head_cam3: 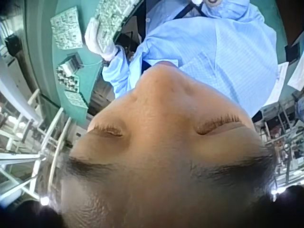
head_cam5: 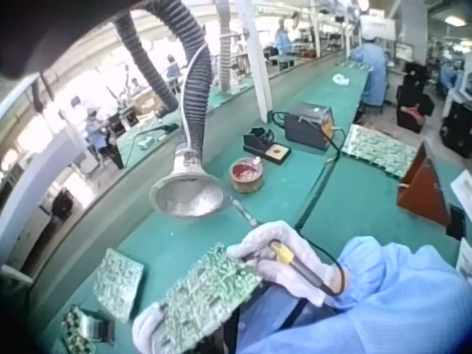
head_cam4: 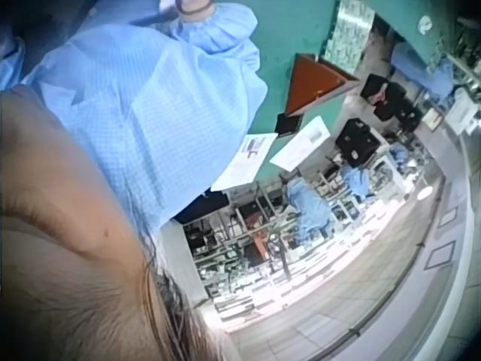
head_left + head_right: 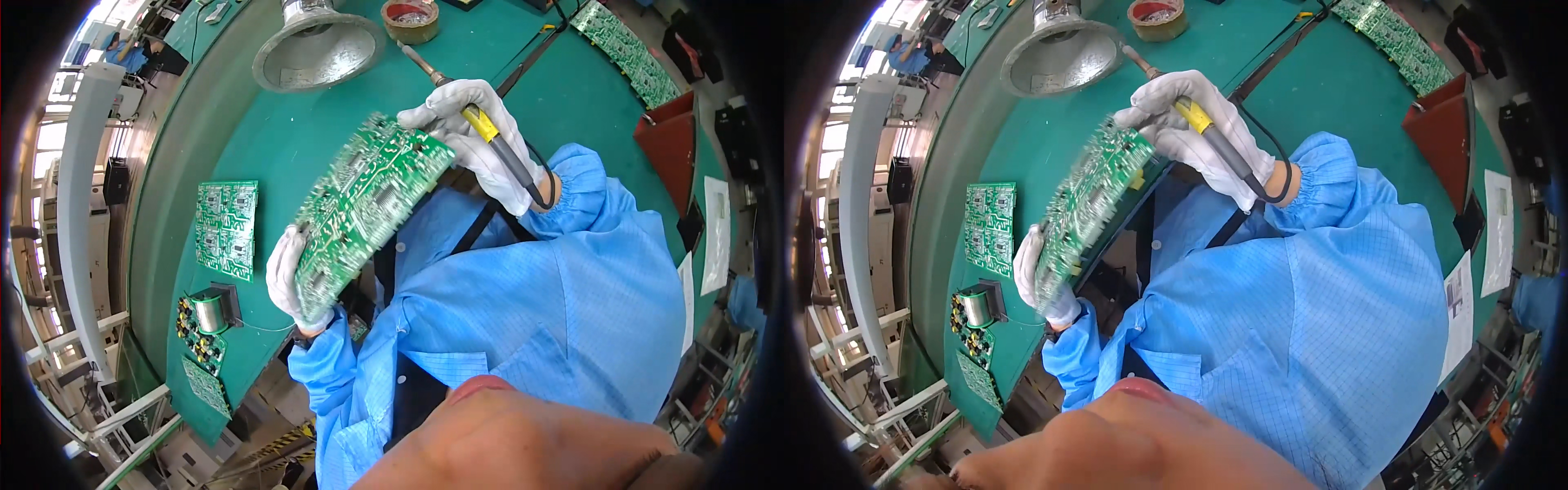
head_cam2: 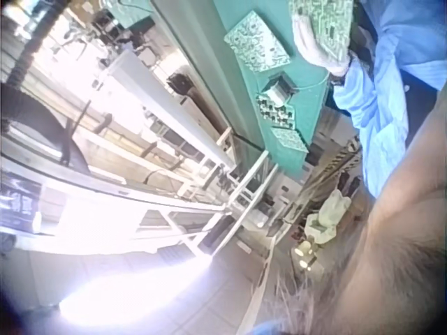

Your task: The person solders a circuit board with a soldering iron, turns it over, and places it onto a rack. They then pick up another circuit board, position it on the workbench, and solder it with the soldering iron.

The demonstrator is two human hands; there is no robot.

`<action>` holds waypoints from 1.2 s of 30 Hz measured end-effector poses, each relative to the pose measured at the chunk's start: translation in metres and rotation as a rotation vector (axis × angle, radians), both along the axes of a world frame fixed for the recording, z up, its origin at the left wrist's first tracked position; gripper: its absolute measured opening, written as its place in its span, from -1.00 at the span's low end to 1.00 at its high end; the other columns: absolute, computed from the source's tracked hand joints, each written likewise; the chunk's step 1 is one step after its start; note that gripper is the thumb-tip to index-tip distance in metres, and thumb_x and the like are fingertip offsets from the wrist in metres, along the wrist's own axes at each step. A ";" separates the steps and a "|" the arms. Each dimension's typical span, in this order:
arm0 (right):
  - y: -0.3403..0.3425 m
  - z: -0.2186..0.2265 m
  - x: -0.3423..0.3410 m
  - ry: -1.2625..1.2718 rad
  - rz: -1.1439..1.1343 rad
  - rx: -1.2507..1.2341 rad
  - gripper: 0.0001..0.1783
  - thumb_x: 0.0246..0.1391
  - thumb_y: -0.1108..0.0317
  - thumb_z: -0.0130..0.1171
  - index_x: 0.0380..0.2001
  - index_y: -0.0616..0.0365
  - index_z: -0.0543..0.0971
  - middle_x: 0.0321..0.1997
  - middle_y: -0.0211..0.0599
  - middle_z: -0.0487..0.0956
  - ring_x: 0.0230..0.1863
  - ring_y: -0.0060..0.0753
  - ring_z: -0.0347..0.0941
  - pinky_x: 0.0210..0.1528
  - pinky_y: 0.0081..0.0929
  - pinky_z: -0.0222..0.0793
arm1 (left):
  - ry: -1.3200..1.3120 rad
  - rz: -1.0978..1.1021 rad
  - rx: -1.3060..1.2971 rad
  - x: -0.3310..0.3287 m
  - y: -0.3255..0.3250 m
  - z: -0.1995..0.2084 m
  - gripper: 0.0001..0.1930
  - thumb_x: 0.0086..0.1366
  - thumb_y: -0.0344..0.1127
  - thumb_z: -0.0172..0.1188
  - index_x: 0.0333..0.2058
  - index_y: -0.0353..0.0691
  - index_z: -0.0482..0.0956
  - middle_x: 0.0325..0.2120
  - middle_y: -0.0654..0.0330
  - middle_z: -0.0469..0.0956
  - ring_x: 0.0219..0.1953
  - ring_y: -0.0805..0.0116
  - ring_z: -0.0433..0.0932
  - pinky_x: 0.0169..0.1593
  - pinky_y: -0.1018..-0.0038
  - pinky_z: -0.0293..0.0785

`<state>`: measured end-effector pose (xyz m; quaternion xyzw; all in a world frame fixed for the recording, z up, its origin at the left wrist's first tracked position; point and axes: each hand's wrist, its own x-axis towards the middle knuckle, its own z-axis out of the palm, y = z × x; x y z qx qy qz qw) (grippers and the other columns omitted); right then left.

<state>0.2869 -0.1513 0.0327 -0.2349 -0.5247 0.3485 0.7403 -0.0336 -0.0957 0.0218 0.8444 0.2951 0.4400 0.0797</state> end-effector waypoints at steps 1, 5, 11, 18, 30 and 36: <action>0.000 0.000 0.000 -0.022 0.009 -0.010 -0.69 0.28 0.55 0.08 0.05 0.22 0.32 0.10 0.01 0.51 0.18 -0.16 0.51 0.17 -0.31 0.49 | 0.029 -0.003 0.095 0.001 0.000 0.002 -0.62 0.21 -0.31 0.28 0.01 -0.29 0.57 0.02 -0.06 0.57 0.06 -0.01 0.58 0.17 0.23 0.51; -0.001 0.001 -0.001 -0.049 0.064 0.007 -0.68 0.29 0.65 -0.04 0.08 0.21 0.30 0.12 0.14 0.51 0.24 -0.05 0.46 0.27 -0.15 0.43 | 0.055 0.075 0.250 -0.002 -0.001 0.003 -0.65 0.15 -0.36 0.31 -0.05 -0.25 0.63 0.05 -0.04 0.56 0.08 0.02 0.57 0.15 0.25 0.50; 0.002 -0.002 0.000 -0.010 0.100 -0.017 -0.66 0.28 0.67 -0.08 0.08 0.21 0.30 0.12 0.19 0.51 0.23 -0.04 0.47 0.23 -0.18 0.47 | 0.110 0.085 0.287 -0.007 0.000 0.001 -0.66 0.14 -0.37 0.34 -0.07 -0.19 0.64 0.06 -0.04 0.56 0.09 0.03 0.58 0.03 0.30 0.52; 0.007 -0.007 0.001 -0.048 0.050 -0.069 -0.66 0.26 0.65 -0.02 0.08 0.22 0.31 0.06 0.19 0.55 0.16 -0.07 0.53 0.21 -0.24 0.49 | 0.057 0.066 0.291 0.001 -0.001 -0.001 -0.59 0.25 -0.21 0.29 0.02 -0.29 0.54 0.04 -0.08 0.56 0.04 -0.01 0.59 0.07 0.23 0.54; 0.016 0.013 0.037 0.066 0.095 -0.504 -0.68 0.36 0.35 -0.02 0.06 0.32 0.49 -0.05 -0.23 0.59 -0.19 -0.56 0.52 -0.13 -0.55 0.50 | 0.053 0.350 -0.059 -0.005 0.009 0.007 -0.80 0.41 -0.34 0.13 -0.15 -0.37 0.57 -0.13 -0.02 0.65 -0.19 0.12 0.66 -0.08 0.30 0.55; 0.051 0.071 0.144 -0.625 -0.834 -0.440 -0.47 0.33 0.07 -0.06 0.08 0.35 0.49 -0.13 -0.20 0.63 -0.28 -0.35 0.58 0.03 -0.36 0.50 | 0.138 0.432 -0.064 -0.002 0.011 0.010 -0.77 0.41 -0.29 0.13 -0.15 -0.37 0.59 -0.25 0.03 0.66 -0.22 0.09 0.65 -0.09 0.28 0.55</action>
